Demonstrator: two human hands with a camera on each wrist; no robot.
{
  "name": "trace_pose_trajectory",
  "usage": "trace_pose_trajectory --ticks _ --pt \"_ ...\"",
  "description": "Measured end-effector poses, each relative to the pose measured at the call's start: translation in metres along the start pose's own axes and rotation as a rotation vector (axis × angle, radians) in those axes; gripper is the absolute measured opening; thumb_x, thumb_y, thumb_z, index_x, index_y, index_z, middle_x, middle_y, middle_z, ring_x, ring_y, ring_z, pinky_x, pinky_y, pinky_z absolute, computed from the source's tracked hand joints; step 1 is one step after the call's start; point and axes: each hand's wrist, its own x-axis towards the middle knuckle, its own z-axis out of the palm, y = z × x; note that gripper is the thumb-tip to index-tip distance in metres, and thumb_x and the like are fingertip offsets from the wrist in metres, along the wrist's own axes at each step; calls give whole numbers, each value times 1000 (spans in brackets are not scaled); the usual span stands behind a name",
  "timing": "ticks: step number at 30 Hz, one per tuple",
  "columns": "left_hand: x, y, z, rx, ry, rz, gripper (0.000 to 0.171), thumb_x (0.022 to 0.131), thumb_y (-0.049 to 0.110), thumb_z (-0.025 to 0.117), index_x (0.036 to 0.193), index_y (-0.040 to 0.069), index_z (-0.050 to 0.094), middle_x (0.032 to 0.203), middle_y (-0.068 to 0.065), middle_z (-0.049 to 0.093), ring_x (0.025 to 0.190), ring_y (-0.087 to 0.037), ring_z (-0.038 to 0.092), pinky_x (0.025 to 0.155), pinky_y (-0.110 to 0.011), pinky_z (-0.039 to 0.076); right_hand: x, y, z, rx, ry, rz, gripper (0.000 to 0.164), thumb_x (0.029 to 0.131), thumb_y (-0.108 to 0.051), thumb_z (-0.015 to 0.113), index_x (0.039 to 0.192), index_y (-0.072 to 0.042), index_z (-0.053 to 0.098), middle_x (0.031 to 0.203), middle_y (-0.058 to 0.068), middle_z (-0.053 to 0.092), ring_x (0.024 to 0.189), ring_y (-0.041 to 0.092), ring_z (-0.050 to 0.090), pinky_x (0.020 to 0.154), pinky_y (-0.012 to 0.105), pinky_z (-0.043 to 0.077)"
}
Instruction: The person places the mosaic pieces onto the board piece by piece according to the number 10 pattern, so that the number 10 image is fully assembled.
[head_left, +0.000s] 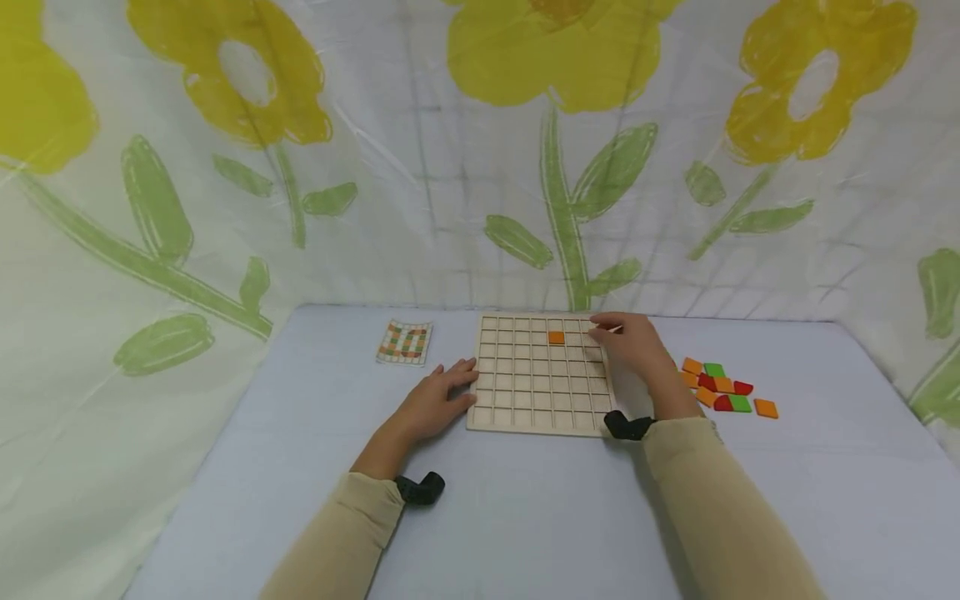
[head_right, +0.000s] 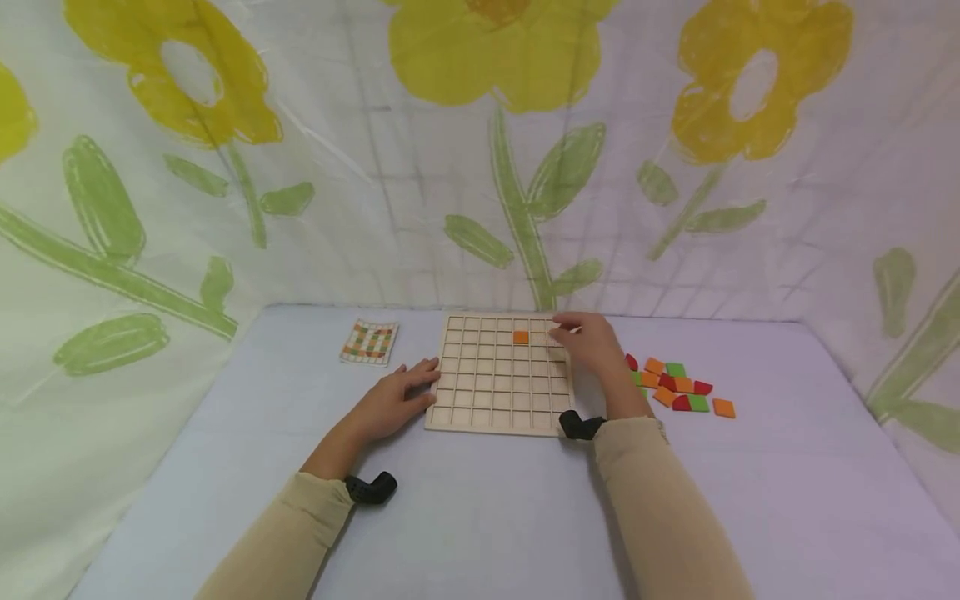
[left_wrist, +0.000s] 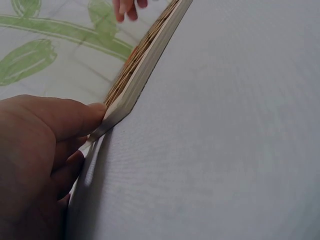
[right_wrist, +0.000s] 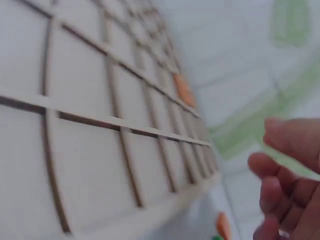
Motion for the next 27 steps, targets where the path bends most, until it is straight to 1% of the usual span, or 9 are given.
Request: trace_pose_trajectory --ticks 2,4,7,10,13,16,18,24,27 --pt "0 0 0 -3 -3 3 45 96 22 64 139 9 57 155 4 40 146 -16 33 126 -39 12 -10 10 -11 20 52 38 44 100 -33 56 139 -11 57 131 18 58 116 34 53 90 46 50" --pt "1 0 0 -10 -12 3 45 96 22 64 139 9 57 155 5 40 146 -15 32 126 -38 11 -20 20 -19 28 76 93 46 100 -34 55 140 -10 56 131 20 56 112 35 54 89 45 49" --pt "2 0 1 -21 -23 -6 44 97 23 63 139 10 57 155 6 40 146 -14 32 126 -37 10 -30 33 -25 -22 60 154 48 100 -33 54 140 -8 54 132 23 55 106 34 55 84 42 51" --pt "1 0 2 -33 -24 -16 44 97 23 63 139 10 57 154 7 40 146 -13 31 126 -36 10 -34 40 -25 -78 19 193 49 99 -32 56 141 -6 53 122 22 58 94 30 56 72 36 50" --pt "0 1 1 -39 -16 -21 44 97 23 64 139 11 57 154 7 40 146 -14 32 126 -38 10 -32 44 -23 -150 -11 191 51 98 -30 59 140 -3 53 112 20 60 85 27 56 67 32 46" --pt "-1 2 0 -44 -9 -25 45 97 24 64 139 12 57 155 8 40 146 -14 32 126 -38 11 -28 47 -21 -224 -15 148 51 96 -27 61 140 -3 53 110 22 60 87 30 55 69 35 46" --pt "-1 2 -1 -47 -7 -29 45 97 25 63 140 13 57 155 10 39 146 -13 32 126 -37 10 -26 48 -20 -265 3 117 50 95 -26 62 139 -3 55 110 24 61 90 31 54 70 37 46" --pt "0 1 -2 -52 -10 -15 45 97 24 63 140 11 56 155 7 39 146 -14 32 126 -38 10 -28 46 -17 -276 30 108 44 94 -24 64 135 -8 61 107 22 58 89 31 53 67 34 44" --pt "0 1 -3 -49 -13 -14 45 97 24 63 140 11 56 155 6 39 146 -15 32 126 -39 10 -29 47 -15 -282 38 85 41 94 -24 65 132 -10 63 104 20 57 89 30 52 66 33 43"
